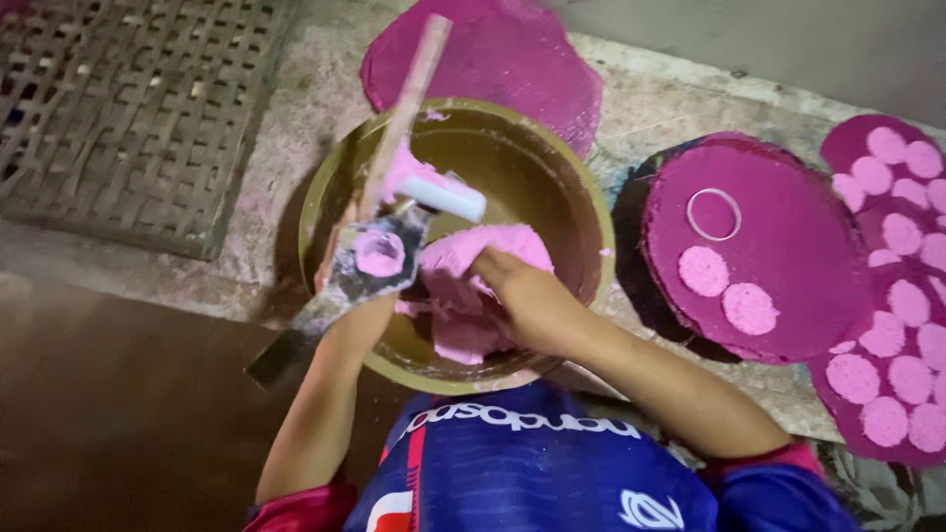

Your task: The person scoops pink batter from a large basin into a handheld extruder gun, then squeezes the tool to deposit round batter discs onto round magenta trays, refilling the extruder from the basin as trays fill. Filled trays are set aside on the work table.

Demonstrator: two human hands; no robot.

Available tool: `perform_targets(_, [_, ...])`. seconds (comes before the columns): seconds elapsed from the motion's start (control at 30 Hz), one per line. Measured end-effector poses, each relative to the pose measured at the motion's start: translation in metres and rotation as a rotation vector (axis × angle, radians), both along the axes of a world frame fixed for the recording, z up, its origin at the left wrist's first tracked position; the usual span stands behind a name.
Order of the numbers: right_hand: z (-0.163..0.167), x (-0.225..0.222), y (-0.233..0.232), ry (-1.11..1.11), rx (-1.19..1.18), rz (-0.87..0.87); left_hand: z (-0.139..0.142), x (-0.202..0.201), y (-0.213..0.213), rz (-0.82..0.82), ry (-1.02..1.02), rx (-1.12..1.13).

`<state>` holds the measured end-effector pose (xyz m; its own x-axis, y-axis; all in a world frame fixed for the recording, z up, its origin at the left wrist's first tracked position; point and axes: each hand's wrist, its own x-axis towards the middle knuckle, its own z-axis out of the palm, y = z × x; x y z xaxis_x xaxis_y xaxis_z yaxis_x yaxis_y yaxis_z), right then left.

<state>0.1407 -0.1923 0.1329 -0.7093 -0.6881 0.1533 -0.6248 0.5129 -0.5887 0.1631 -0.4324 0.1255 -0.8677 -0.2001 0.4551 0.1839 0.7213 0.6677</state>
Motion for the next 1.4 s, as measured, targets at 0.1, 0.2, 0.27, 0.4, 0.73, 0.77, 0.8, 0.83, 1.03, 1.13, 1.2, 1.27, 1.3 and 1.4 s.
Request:
perform_targets(0.1, [-0.082, -0.007, -0.029, 0.103, 0.561, 0.069, -0.013, 0.003, -0.016, 0.008, 0.019, 0.078])
perform_targets(0.2, [-0.134, -0.016, -0.045, 0.3, 0.524, 0.191, -0.027, -0.002, -0.019, -0.004, -0.012, 0.113])
perform_targets(0.27, [-0.13, -0.028, -0.049, 0.109, 0.651, 0.121, -0.033, -0.006, -0.02, 0.018, -0.085, 0.128])
perform_targets(0.4, [-0.044, -0.063, -0.03, -0.161, 0.851, 0.066, -0.033, -0.007, -0.031, 0.068, 0.134, -0.029])
perform_targets(0.73, [0.148, -0.058, 0.003, -0.459, 0.533, 0.155, -0.034, -0.029, -0.036, -0.009, -0.273, -0.544])
perform_targets(0.77, [0.142, -0.055, -0.008, -0.356, 0.297, 0.334, -0.038, -0.032, -0.031, -0.073, -0.234, -0.655])
perform_targets(0.8, [0.131, -0.047, -0.022, -0.273, 0.437, 0.23, -0.042, -0.033, -0.025, -0.161, -0.195, -0.519])
perform_targets(0.83, [0.117, -0.035, -0.038, -0.185, 0.572, 0.125, -0.045, -0.03, -0.02, -0.247, -0.154, -0.385])
perform_targets(1.03, [0.079, 0.022, -0.019, 0.886, 0.721, 0.275, -0.05, -0.018, -0.001, -0.735, -0.358, 0.011])
perform_targets(1.13, [0.1, 0.019, 0.015, 0.816, 0.783, 0.215, -0.044, -0.029, -0.011, -0.601, -0.528, 0.129])
perform_targets(1.2, [0.122, 0.021, 0.032, 0.578, 0.783, 0.08, -0.04, -0.04, -0.02, -0.398, -0.673, -0.073])
perform_targets(1.27, [0.132, 0.017, 0.03, 0.297, 0.517, -0.112, -0.037, -0.045, -0.022, -0.297, -0.321, -0.064])
perform_targets(1.3, [0.133, 0.018, 0.026, 0.16, 0.379, -0.203, -0.036, -0.048, -0.022, -0.247, -0.142, -0.062])
perform_targets(1.4, [0.101, 0.012, -0.009, 0.206, 0.1, -0.204, -0.032, -0.055, -0.016, -0.11, 0.109, -0.045])
